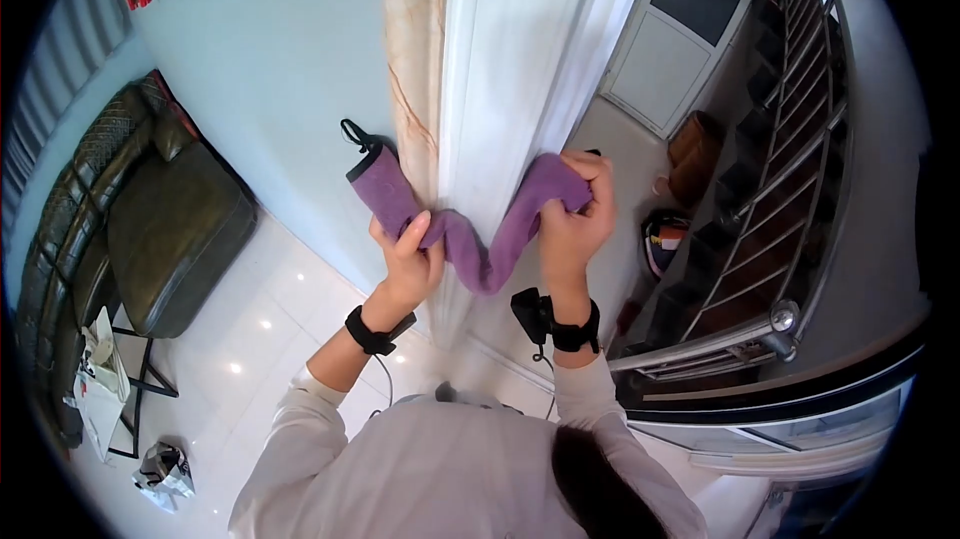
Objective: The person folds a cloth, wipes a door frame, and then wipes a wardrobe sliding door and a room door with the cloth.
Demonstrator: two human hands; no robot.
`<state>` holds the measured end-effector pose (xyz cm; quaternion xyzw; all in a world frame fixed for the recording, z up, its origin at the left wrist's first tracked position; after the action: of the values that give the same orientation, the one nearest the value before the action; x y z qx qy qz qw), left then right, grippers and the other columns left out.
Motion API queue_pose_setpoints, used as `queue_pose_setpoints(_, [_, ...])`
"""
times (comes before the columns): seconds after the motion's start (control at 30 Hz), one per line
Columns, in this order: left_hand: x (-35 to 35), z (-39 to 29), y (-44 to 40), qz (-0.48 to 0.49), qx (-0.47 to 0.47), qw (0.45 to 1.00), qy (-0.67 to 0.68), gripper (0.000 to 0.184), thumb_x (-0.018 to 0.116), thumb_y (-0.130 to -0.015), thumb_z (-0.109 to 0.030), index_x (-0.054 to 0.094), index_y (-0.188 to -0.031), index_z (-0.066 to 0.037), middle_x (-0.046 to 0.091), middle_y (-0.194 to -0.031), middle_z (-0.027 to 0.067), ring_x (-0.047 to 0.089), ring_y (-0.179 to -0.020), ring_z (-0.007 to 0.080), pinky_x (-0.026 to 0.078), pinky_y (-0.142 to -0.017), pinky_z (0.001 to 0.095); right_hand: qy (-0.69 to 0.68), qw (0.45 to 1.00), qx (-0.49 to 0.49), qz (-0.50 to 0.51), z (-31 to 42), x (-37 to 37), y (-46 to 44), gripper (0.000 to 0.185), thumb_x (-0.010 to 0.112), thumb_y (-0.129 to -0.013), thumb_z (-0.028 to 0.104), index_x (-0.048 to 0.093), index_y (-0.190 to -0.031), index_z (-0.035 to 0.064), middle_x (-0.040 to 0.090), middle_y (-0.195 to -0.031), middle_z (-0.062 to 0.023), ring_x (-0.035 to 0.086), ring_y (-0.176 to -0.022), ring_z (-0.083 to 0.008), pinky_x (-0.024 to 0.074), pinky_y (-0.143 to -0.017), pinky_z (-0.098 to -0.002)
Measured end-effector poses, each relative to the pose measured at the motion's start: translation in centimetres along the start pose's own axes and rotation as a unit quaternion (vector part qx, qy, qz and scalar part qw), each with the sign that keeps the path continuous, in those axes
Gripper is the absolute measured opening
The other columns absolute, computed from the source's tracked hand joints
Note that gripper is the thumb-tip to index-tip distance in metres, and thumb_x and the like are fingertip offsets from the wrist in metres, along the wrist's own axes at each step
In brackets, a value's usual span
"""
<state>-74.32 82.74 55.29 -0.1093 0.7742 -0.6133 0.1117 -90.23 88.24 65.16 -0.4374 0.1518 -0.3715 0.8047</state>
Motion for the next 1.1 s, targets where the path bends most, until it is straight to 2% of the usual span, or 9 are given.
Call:
queue_pose_setpoints(0.13, [0.2, -0.6, -1.3, -0.011, -0.004, 1.000, -0.007, 0.066, 0.059, -0.068, 0.013, 0.040, -0.124, -0.017, 0.034, -0.115, 0.0189, 0.038, -0.104, 0.0342, 0.030, -0.089, 0.0400, -0.018, 0.999, -0.029, -0.019, 1.0, 0.4, -1.8, 0.028, 0.049, -0.055, -0.011, 0.056, -0.081, -0.0011, 0.056, -0.081, -0.0081, 0.050, -0.075, -0.0205, 0.0419, -0.069, -0.0262])
queue_pose_setpoints(0.23, [0.3, -1.4, -2.4, -0.003, 0.029, 0.996, -0.079, 0.067, 0.052, -0.072, 0.015, 0.026, -0.129, -0.009, 0.039, -0.103, 0.0174, 0.041, -0.095, 0.0284, 0.030, -0.086, 0.0378, -0.030, 0.999, -0.032, -0.014, 1.1, 0.4, -2.1, 0.029, 0.050, -0.055, -0.010, 0.056, -0.082, -0.0018, 0.057, -0.082, -0.0089, 0.051, -0.076, -0.0196, 0.0422, -0.070, -0.0258])
queue_pose_setpoints(0.37, [1.7, 3.7, 3.3, 0.027, -0.065, 0.998, -0.008, 0.027, 0.048, -0.082, -0.004, 0.037, -0.106, -0.005, 0.043, -0.085, 0.0089, 0.043, -0.079, 0.0193, 0.033, -0.077, 0.0300, -0.055, 0.998, -0.034, -0.014, 2.3, 0.5, -3.8, 0.029, 0.049, -0.056, -0.010, 0.056, -0.083, -0.0021, 0.057, -0.085, -0.0093, 0.052, -0.078, -0.0187, 0.0423, -0.073, -0.0254])
queue_pose_setpoints(0.43, [1.7, 4.8, 5.1, 0.054, -0.106, 0.993, 0.011, 0.029, 0.047, -0.082, -0.002, 0.034, -0.108, -0.007, 0.044, -0.086, 0.0095, 0.044, -0.080, 0.0188, 0.034, -0.078, 0.0298, -0.053, 0.998, -0.040, -0.006, 2.7, 0.6, -4.6, 0.029, 0.049, -0.057, -0.009, 0.056, -0.084, -0.0023, 0.056, -0.086, -0.0094, 0.053, -0.079, -0.0183, 0.0422, -0.074, -0.0250])
queue_pose_setpoints(0.8, [0.8, 3.0, 4.0, 0.082, -0.061, 0.995, -0.020, 0.043, 0.039, -0.086, 0.008, 0.018, -0.116, -0.015, 0.047, -0.095, 0.0126, 0.047, -0.083, 0.0160, 0.038, -0.082, 0.0293, -0.056, 0.998, -0.011, 0.006, 0.5, 0.1, -1.7, 0.028, 0.048, -0.055, -0.008, 0.053, -0.082, -0.0018, 0.055, -0.085, -0.0083, 0.051, -0.076, -0.0166, 0.0407, -0.074, -0.0237])
queue_pose_setpoints(0.93, [1.5, 5.7, 6.2, 0.100, -0.062, 0.989, 0.089, 0.025, 0.036, -0.090, -0.005, 0.025, -0.112, -0.011, 0.047, -0.091, 0.0099, 0.046, -0.080, 0.0153, 0.037, -0.079, 0.0273, -0.083, 0.996, -0.021, 0.000, 2.0, 0.5, -3.9, 0.028, 0.048, -0.054, -0.007, 0.053, -0.081, -0.0017, 0.056, -0.083, -0.0085, 0.051, -0.077, -0.0170, 0.0408, -0.074, -0.0238])
queue_pose_setpoints(1.0, [2.0, 7.6, 8.5, 0.110, -0.191, 0.960, 0.172, 0.016, 0.036, -0.091, -0.015, 0.031, -0.103, -0.007, 0.047, -0.088, 0.0086, 0.045, -0.080, 0.0149, 0.036, -0.077, 0.0261, -0.099, 0.995, -0.010, -0.008, 2.1, 0.7, -4.0, 0.027, 0.048, -0.055, -0.007, 0.054, -0.082, -0.0019, 0.056, -0.083, -0.0087, 0.051, -0.078, -0.0170, 0.0409, -0.074, -0.0240])
queue_pose_setpoints(1.03, [1.9, 7.8, 10.0, 0.119, -0.317, 0.917, 0.211, 0.018, 0.037, -0.090, -0.021, 0.035, -0.097, -0.005, 0.046, -0.086, 0.0082, 0.045, -0.080, 0.0148, 0.036, -0.077, 0.0258, -0.105, 0.994, 0.003, -0.012, 1.7, 0.5, -3.3, 0.027, 0.047, -0.056, -0.007, 0.053, -0.082, -0.0021, 0.056, -0.084, -0.0087, 0.051, -0.078, -0.0169, 0.0409, -0.075, -0.0241])
queue_pose_setpoints(1.1, [2.0, 7.9, 10.9, 0.123, -0.409, 0.874, 0.230, 0.029, 0.040, -0.087, -0.032, 0.039, -0.087, -0.003, 0.045, -0.082, 0.0071, 0.044, -0.079, 0.0147, 0.035, -0.075, 0.0252, -0.103, 0.995, 0.012, -0.010, 0.6, 0.3, -2.0, 0.028, 0.047, -0.057, -0.007, 0.054, -0.083, -0.0025, 0.056, -0.086, -0.0088, 0.052, -0.079, -0.0165, 0.0408, -0.076, -0.0241])
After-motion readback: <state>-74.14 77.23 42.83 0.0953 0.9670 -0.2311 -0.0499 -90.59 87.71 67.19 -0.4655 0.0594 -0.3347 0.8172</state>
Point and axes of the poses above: each hand's wrist, its own y-axis away from the middle knuckle, its own x-axis out of the palm, z = x × y, the point moved 2 cm from there along -y, towards the middle knuckle
